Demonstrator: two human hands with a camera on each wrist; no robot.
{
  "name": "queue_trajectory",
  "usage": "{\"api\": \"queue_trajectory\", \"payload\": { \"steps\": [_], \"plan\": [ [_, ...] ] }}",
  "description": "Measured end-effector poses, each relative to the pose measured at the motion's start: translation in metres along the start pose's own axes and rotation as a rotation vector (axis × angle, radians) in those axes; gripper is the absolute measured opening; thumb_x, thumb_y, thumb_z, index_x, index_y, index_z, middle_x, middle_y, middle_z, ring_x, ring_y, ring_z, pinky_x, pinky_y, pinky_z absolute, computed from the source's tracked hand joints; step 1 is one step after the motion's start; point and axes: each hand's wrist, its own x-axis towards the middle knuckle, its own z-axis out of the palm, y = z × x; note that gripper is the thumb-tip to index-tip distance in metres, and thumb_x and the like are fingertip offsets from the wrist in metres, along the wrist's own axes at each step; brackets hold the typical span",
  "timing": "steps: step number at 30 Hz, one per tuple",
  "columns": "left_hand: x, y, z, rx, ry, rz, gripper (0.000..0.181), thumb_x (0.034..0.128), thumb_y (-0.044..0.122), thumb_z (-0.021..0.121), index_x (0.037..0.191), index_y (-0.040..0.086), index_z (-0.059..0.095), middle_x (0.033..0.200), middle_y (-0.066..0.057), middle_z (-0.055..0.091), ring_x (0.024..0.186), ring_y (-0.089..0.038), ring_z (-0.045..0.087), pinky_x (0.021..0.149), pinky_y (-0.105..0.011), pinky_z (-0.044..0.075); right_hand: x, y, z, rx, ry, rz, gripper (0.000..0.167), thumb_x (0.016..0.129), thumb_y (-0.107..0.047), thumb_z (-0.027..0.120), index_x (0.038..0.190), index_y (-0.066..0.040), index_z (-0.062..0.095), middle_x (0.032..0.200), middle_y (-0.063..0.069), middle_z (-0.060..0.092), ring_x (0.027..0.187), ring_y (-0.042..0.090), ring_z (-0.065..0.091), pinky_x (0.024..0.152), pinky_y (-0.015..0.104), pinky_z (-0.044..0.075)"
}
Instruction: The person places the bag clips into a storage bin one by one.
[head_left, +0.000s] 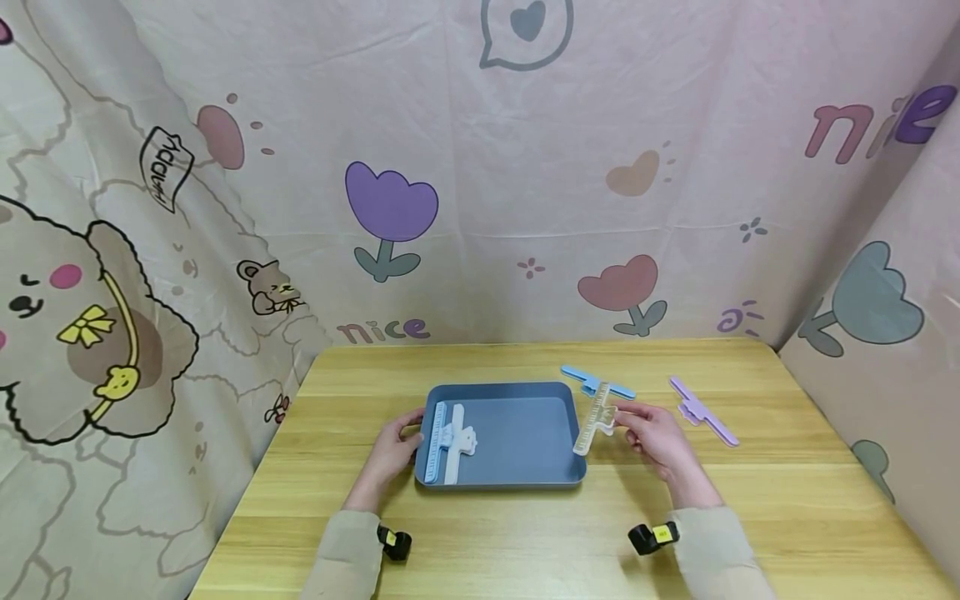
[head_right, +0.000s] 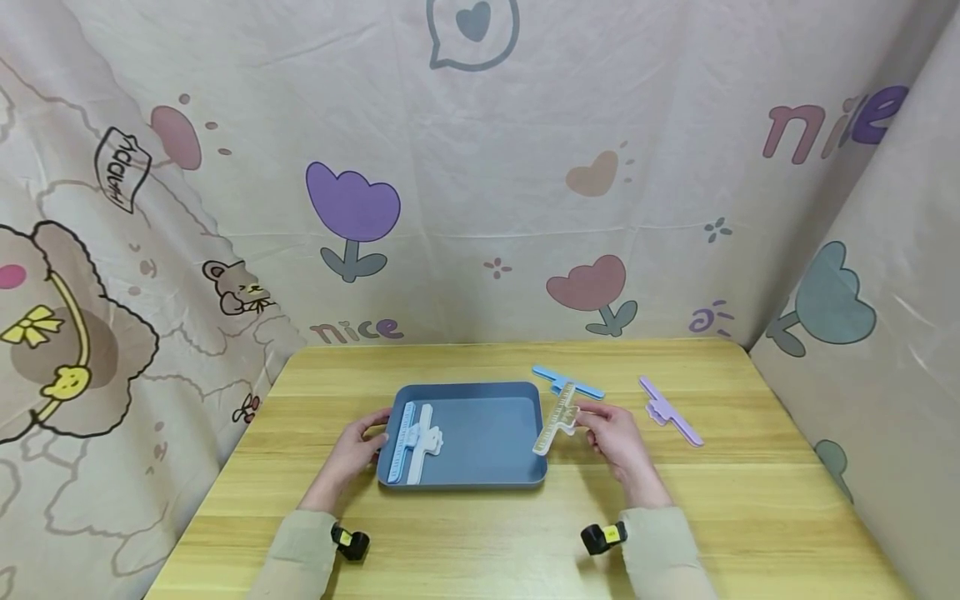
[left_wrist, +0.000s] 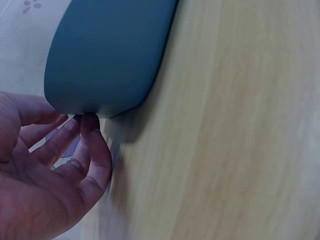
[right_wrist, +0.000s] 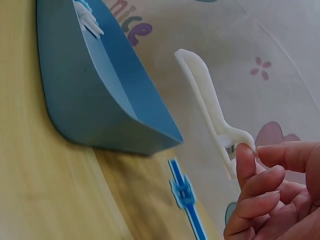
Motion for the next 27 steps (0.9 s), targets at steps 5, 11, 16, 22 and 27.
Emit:
{"api": "queue_trajectory", "payload": {
  "steps": [5, 11, 16, 22, 27],
  "plan": [
    [0.000, 0.000, 0.000, -0.003, 0.001, 0.001, 0.047, 0.0948, -0.007, 0.051, 0.141, 0.000, 0.050, 0.134, -0.023, 0.051, 0.088, -0.026, 0.061, 0.066, -0.039, 0.055, 0.002, -0.006, 0.013, -0.008, -0.016, -0.008, 0.044, 0.097, -0.008, 0.059, 0.135, 0.012, 0.049, 0.086, 0.003, 0.065, 0.057, 0.006, 0.044, 0.047, 0.019, 0.036],
    [0.000, -0.001, 0.000, 0.003, 0.005, -0.003, 0.047, 0.0954, -0.007, 0.051, 0.141, 0.001, 0.050, 0.135, -0.023, 0.051, 0.091, -0.027, 0.061, 0.068, -0.039, 0.055, 0.005, -0.012, 0.028, -0.001, -0.048, -0.026, 0.041, 0.097, -0.007, 0.059, 0.132, 0.011, 0.053, 0.085, 0.005, 0.065, 0.056, 0.007, 0.044, 0.047, 0.019, 0.035],
    [0.000, -0.001, 0.001, 0.001, 0.005, -0.010, 0.047, 0.0956, -0.006, 0.051, 0.142, 0.001, 0.049, 0.136, -0.023, 0.050, 0.093, -0.029, 0.060, 0.070, -0.039, 0.055, 0.009, -0.016, 0.039, -0.007, -0.056, -0.050, 0.039, 0.097, -0.005, 0.058, 0.131, 0.014, 0.053, 0.085, 0.007, 0.066, 0.056, 0.008, 0.043, 0.046, 0.020, 0.034],
    [0.000, -0.001, 0.001, -0.003, 0.004, -0.014, 0.047, 0.0960, -0.006, 0.051, 0.142, 0.001, 0.049, 0.136, -0.023, 0.050, 0.092, -0.028, 0.060, 0.069, -0.038, 0.055, 0.014, -0.016, 0.050, -0.018, -0.055, -0.047, 0.040, 0.096, -0.005, 0.059, 0.129, 0.015, 0.053, 0.082, 0.006, 0.065, 0.056, 0.010, 0.043, 0.046, 0.021, 0.034],
    [-0.001, -0.002, 0.001, -0.005, 0.004, -0.020, 0.047, 0.0961, -0.006, 0.050, 0.142, 0.002, 0.049, 0.136, -0.022, 0.050, 0.092, -0.028, 0.060, 0.069, -0.038, 0.054, 0.019, -0.015, 0.063, -0.044, -0.049, -0.037, 0.033, 0.094, -0.003, 0.060, 0.124, 0.010, 0.060, 0.072, 0.002, 0.055, 0.057, 0.012, 0.042, 0.048, 0.022, 0.033]
  ]
}}
